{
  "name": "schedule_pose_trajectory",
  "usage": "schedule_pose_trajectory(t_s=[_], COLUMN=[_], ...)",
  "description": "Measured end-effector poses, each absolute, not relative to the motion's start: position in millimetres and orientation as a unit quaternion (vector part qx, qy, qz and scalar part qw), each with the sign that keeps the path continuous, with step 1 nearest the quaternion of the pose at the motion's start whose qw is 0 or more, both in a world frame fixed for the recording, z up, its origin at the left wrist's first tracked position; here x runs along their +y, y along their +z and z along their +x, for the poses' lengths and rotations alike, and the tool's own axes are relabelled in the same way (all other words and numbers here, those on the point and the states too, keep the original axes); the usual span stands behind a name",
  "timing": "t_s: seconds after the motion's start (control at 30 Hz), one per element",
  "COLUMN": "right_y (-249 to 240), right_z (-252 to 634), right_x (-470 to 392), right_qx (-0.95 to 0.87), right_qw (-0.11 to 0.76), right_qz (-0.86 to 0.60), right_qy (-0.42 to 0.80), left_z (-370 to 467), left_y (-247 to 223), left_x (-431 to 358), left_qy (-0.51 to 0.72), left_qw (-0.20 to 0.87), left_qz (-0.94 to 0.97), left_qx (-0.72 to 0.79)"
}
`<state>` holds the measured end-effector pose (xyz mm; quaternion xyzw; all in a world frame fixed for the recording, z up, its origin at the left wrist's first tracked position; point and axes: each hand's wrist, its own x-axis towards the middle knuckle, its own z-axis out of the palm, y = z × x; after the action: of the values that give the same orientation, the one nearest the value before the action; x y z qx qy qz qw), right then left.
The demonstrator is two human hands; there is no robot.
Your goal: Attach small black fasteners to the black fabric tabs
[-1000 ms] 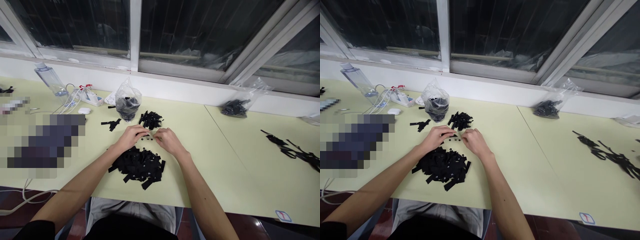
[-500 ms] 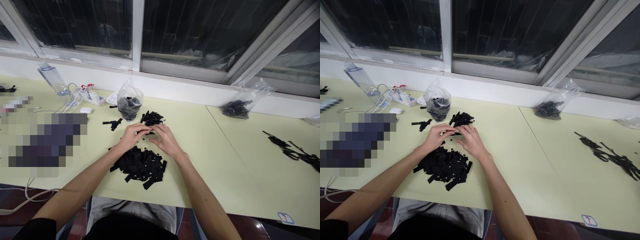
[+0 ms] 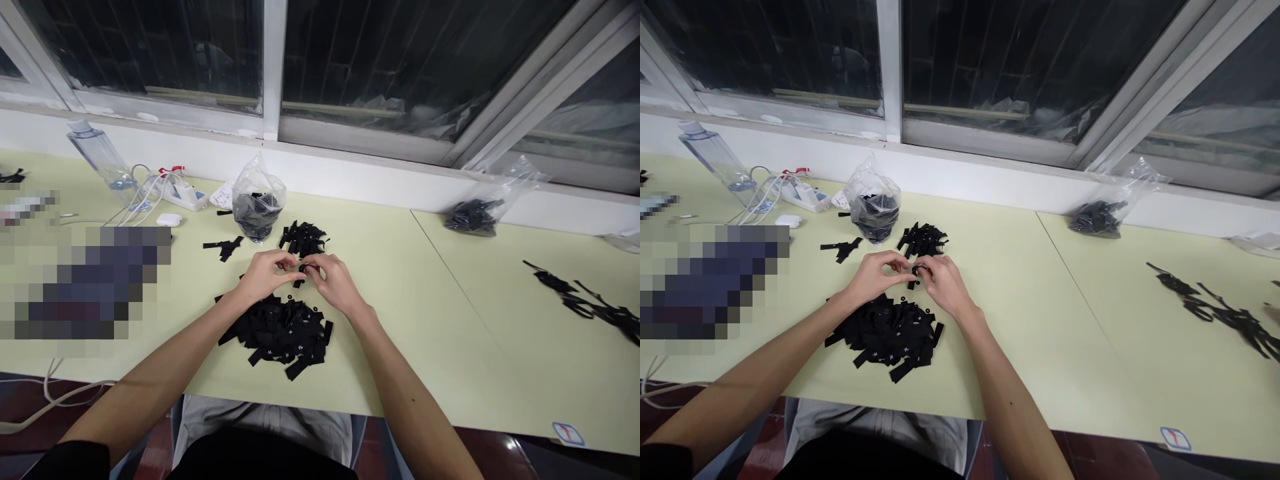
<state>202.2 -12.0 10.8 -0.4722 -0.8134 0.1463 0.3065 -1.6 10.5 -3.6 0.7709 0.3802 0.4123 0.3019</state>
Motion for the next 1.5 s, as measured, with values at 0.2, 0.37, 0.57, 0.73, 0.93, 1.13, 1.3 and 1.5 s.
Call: schedule_pose_trajectory(t_s=[0.2, 0.37, 0.57, 0.73, 0.93, 1.13, 1.3, 1.5], right_y=[11.1, 13.9, 13.9, 11.6, 6.3, 4.0, 4.7, 6.8], right_z=[199.3, 198.6, 197.9, 208.1, 216.9, 214.6, 214.0, 213.0], right_x=[-13.9, -15.1, -15.1, -8.8, -5.7, -7.4, -7.3, -7.4], right_qx=[-0.809, -0.807, -0.794, -0.778, -0.837, -0.846, -0.845, -0.838], right_qw=[0.318, 0.322, 0.324, 0.310, 0.214, 0.207, 0.201, 0.226], right_qz=[-0.471, -0.471, -0.492, -0.526, -0.459, -0.449, -0.455, -0.454], right_qy=[0.151, 0.152, 0.151, 0.149, 0.205, 0.199, 0.197, 0.203], left_z=[0.5, 0.6, -2.7, -5.8, -6.3, -5.3, -5.3, -4.6], left_y=[1.0, 0.8, -0.7, -1.2, 0.8, 0.6, 0.1, 0.9], left_x=[6.2, 5.7, 9.3, 11.0, 9.8, 10.6, 9.2, 8.4], left_qy=[0.401, 0.408, 0.397, 0.404, 0.403, 0.398, 0.398, 0.395], left_qw=[0.272, 0.255, 0.234, 0.236, 0.248, 0.223, 0.243, 0.248], left_qz=[0.782, 0.788, 0.804, 0.786, 0.774, 0.784, 0.779, 0.784], left_qx=[0.392, 0.385, 0.376, 0.405, 0.422, 0.421, 0.419, 0.410])
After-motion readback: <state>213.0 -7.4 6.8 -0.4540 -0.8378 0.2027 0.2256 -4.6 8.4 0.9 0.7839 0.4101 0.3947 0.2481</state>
